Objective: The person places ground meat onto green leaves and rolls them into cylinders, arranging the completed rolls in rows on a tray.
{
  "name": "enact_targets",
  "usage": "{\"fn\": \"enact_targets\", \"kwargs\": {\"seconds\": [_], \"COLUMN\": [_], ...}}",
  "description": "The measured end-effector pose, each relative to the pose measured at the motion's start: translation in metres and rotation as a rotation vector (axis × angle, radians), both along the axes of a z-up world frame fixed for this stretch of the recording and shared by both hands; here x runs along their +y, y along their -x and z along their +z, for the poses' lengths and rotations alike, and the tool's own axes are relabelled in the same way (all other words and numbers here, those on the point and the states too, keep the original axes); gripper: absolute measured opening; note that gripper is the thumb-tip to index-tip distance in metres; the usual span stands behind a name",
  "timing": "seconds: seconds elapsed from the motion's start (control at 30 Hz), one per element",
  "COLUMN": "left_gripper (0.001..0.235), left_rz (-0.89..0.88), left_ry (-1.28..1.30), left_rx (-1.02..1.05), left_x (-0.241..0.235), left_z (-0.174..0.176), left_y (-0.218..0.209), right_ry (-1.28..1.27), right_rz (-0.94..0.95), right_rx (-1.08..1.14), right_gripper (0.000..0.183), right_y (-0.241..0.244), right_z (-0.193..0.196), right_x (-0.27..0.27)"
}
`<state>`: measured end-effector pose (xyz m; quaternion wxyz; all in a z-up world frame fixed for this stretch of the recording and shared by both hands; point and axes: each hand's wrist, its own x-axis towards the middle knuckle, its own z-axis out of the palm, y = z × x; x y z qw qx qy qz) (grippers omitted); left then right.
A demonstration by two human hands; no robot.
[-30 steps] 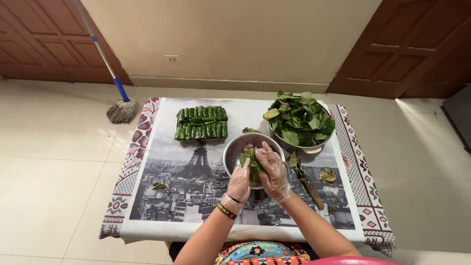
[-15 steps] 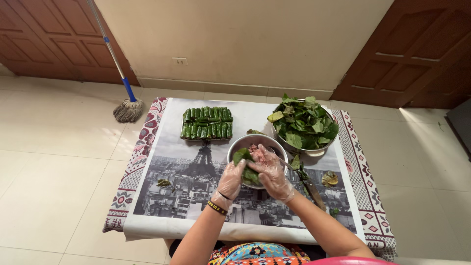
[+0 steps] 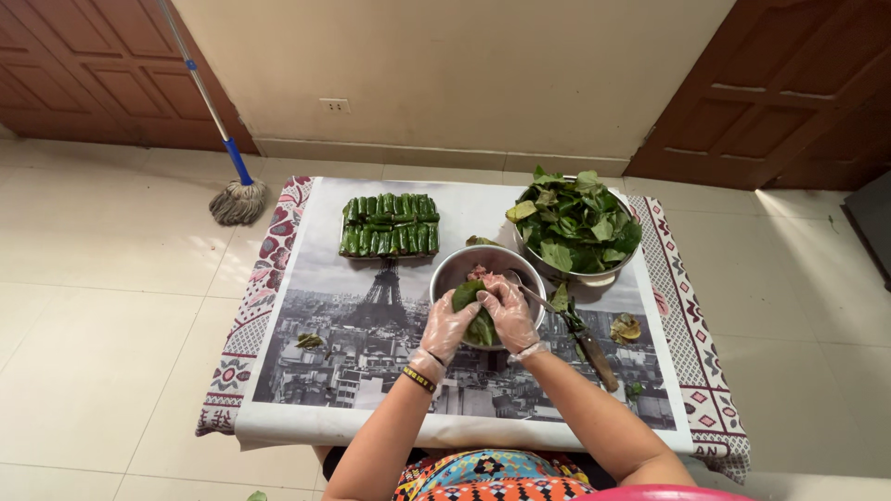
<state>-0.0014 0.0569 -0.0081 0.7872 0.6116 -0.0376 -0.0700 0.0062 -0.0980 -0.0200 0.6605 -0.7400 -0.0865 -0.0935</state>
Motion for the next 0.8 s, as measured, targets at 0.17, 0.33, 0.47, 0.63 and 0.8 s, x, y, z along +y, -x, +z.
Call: {"fn": "enact_targets", "kwargs": {"seconds": [0.17,0.33,0.47,0.63,0.8], "left_gripper": [0.015,0.008,0.011,0.015,0.014], "left_rz": [0.082,0.079,0.102,0.204,0.202], "left_ry": [0.008,-0.042,-0.087,0.004,0.107], "left_rx": [0.13,0.137,0.389,0.224,0.151], "left_x": [0.01,0.026,0.048,0.076,0.074], "left_z": [-0.009,-0.007,-0.007,-0.034,-0.043], "left_y": [-0.005,0.008,0.015,0.01,0.002], "right_ry": [-0.051,-0.063,0.26,0.714,0.954], "right_rz": [0.072,0.278,0.265,0.026,0.101], "right_rx": [0.445,0.207,0.506,0.573,0.482], "right_gripper": [0.023,0.031,0.031,0.04,0.044], "right_y": [0.011,0.028,0.021,-0.032,-0.079], "right_z": [0.007,0.003,0.022,0.042,0.039], "right_x": [0.012,0.022,-0.004,-0.048,-0.024]}}
